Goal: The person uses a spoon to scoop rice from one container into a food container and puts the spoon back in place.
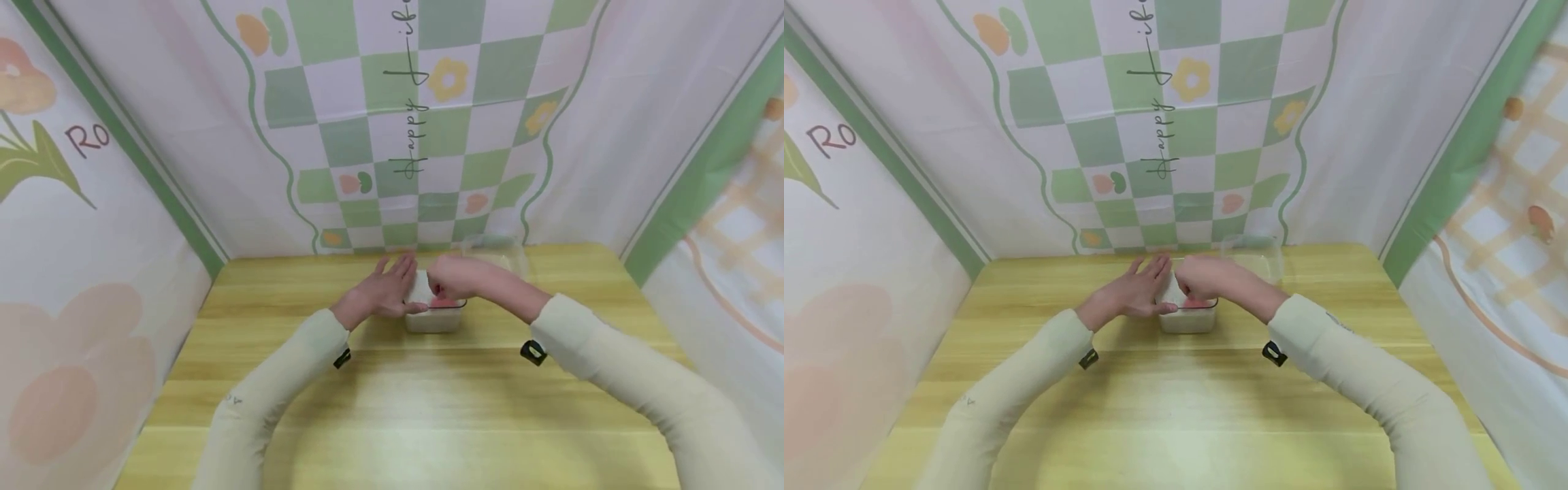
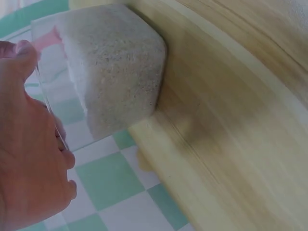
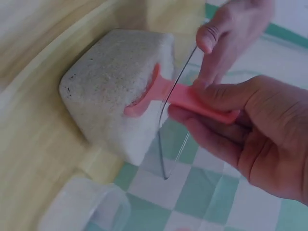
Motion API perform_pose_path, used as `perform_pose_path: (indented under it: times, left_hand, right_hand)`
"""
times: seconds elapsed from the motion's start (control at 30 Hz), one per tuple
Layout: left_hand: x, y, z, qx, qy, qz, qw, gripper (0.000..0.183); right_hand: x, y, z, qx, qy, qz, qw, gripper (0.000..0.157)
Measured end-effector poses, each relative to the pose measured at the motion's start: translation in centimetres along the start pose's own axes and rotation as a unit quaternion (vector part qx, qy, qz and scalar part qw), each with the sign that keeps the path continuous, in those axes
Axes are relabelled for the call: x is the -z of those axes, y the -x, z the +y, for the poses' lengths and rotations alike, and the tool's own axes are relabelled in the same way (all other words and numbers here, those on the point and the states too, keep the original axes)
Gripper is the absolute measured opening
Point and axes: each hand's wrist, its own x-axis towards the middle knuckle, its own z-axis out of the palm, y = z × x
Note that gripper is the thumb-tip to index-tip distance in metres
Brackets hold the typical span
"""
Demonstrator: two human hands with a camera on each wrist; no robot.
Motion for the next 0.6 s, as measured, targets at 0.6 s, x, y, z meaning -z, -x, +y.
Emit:
perform_pose_path:
  times: [0.6]
  left_hand:
    - [0.3, 0.0, 0.1, 0.003, -0.008, -0.019, 0.9998, 0.104]
  right_hand:
    - [5.2, 2.1, 0.4, -0.020, 0.019, 0.089, 0.996, 0.013]
